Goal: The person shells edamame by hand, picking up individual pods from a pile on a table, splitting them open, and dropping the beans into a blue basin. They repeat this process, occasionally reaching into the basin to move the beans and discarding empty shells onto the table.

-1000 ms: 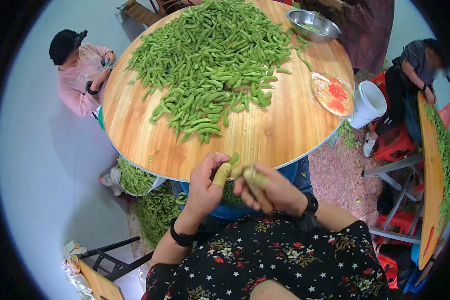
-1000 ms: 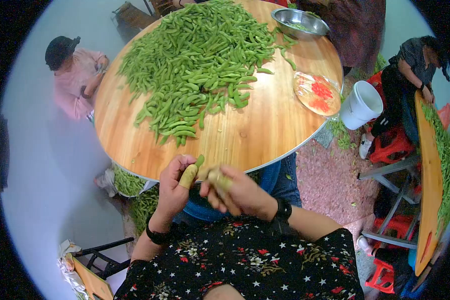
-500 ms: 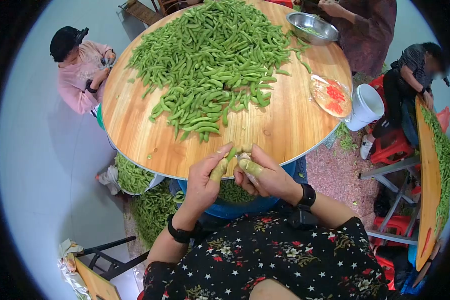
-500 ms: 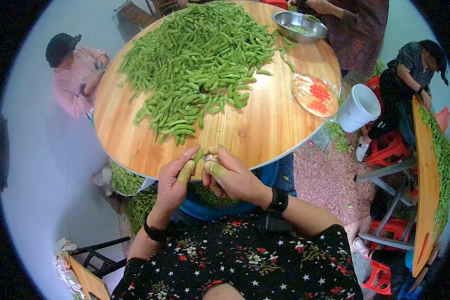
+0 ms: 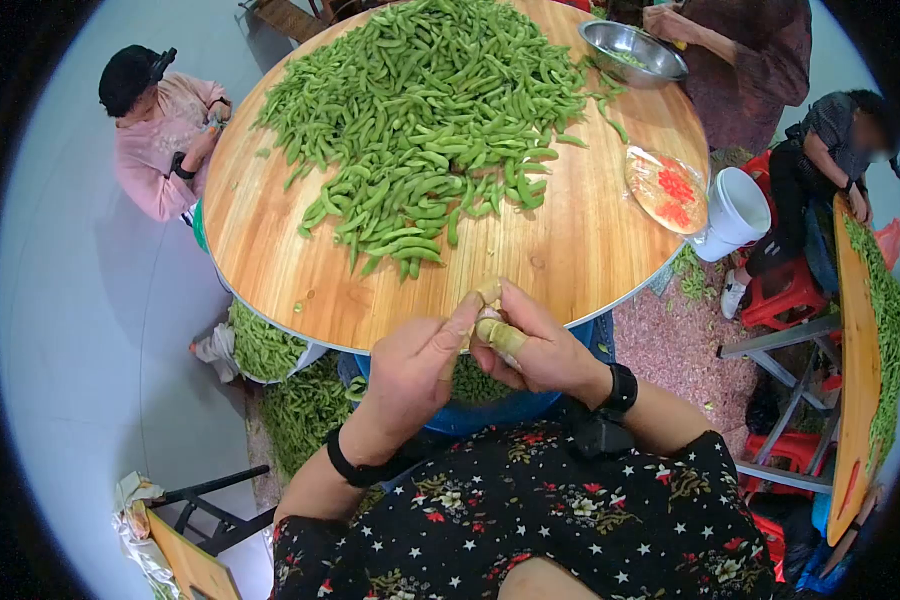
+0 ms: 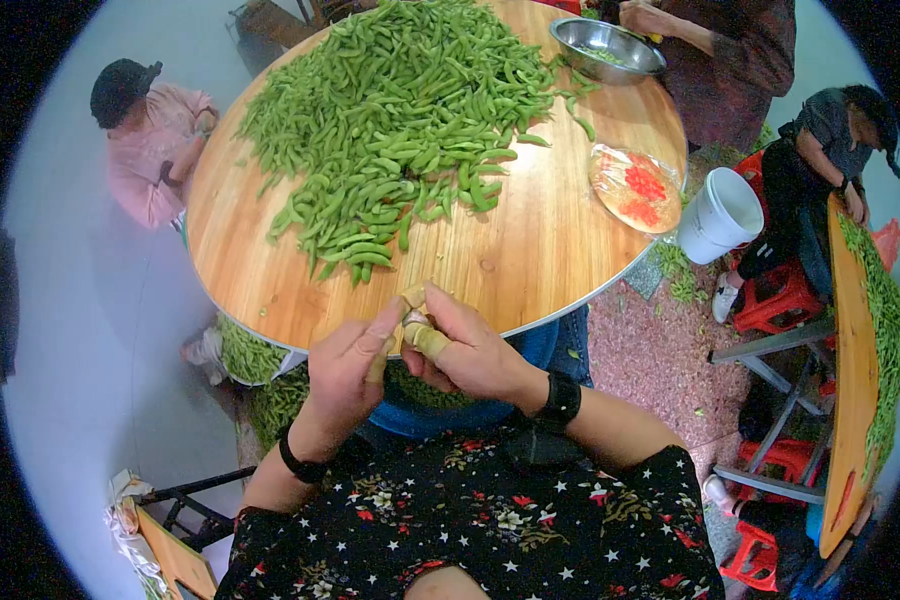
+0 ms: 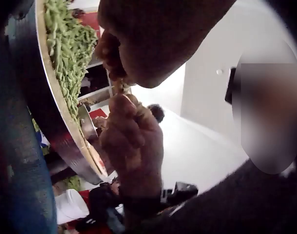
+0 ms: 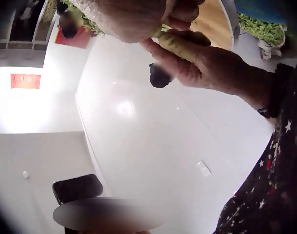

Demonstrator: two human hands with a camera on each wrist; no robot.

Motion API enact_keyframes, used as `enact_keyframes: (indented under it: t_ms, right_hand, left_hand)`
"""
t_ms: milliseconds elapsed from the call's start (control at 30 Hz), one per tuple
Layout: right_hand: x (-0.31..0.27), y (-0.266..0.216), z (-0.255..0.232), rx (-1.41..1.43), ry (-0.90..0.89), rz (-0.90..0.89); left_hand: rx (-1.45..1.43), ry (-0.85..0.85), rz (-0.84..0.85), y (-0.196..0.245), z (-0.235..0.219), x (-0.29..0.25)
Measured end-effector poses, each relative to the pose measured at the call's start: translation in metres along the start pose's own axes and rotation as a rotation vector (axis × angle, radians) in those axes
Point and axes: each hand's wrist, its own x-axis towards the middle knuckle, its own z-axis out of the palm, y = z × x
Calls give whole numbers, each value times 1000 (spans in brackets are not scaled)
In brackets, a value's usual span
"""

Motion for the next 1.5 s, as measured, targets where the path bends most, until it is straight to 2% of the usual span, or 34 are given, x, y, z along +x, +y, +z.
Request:
enact_keyframes:
  t_ms: [33,67,100,167,300,333,400,533,600,633,700,767,800,867,1000,1067,1100,1133,1167,1200,1233,1267,1300,1333,1400,1433,1467,1500]
  right_hand:
    - [-2,-10,3,115,-11,109]
    - [-4,-15,4,229,-21,217]
    - [-2,-12,3,230,-20,218]
    - [3,1,-2,604,-76,278]
    - [8,10,-7,578,-33,313]
    - [8,9,-6,492,17,323]
    - [8,6,-2,407,65,331]
    - [5,10,8,274,127,284]
    - [6,13,10,213,122,237]
    - [7,14,11,155,143,222]
    - [8,11,11,96,164,208]
    - [9,4,9,-118,210,249]
    - [12,11,2,-118,210,250]
    - [17,32,-17,-608,207,-107]
    - [16,18,-22,-655,207,-71]
    - [20,23,-20,-723,367,-186]
    - [24,28,-21,-722,368,-186]
    - [29,36,-24,-572,369,-231]
    - [31,40,-25,-420,368,-275]
    - [31,39,-26,-418,368,-275]
    - [29,37,-28,-544,396,-226]
    - [27,33,-28,-669,425,-176]
    - [24,28,-26,-669,428,-178]
    - [21,23,-22,-677,388,-176]
    - [19,23,-19,-686,346,-171]
    - [21,28,-18,-709,335,-245]
    - [23,30,-18,-732,324,-320]
    - [23,28,-17,-733,325,-321]
  left_hand:
    - [-1,-2,-3,0,3,-4]
    - [-524,1,-335,-1,8,-9]
    - [-1047,5,-667,-2,13,-12]
    - [-1049,9,-708,-5,19,-13]
    - [-1060,44,-878,-9,29,-15]
    - [-1060,47,-879,-12,30,-14]
    - [-122,138,-92,-18,29,-11]
    - [-96,177,-120,-7,33,-8]
    - [-157,223,-244,-7,39,-9]
    - [-157,223,-244,-5,40,-8]
    - [-345,160,-475,-5,41,-5]
    - [-404,174,-513,-12,43,-1]
    - [-462,187,-552,-16,44,-1]
    - [-425,187,-506,-23,47,-1]
    - [-260,194,-354,-28,46,-1]
    - [-245,171,-317,-26,44,-1]
    - [-229,148,-280,-24,43,0]
    - [-229,145,-279,-22,41,0]
    - [-354,101,-374,-18,39,0]
    - [-479,58,-470,-16,39,-1]
    - [-478,57,-471,-16,39,-3]
    - [-678,41,-664,-16,40,-4]
    - [-879,24,-854,-17,40,-4]
    - [-879,24,-852,-17,41,-2]
    - [-593,64,-629,-16,44,-1]
    - [-594,64,-629,-17,46,-1]
    - [-495,98,-529,-20,49,-2]
    - [-397,132,-428,-22,51,-3]
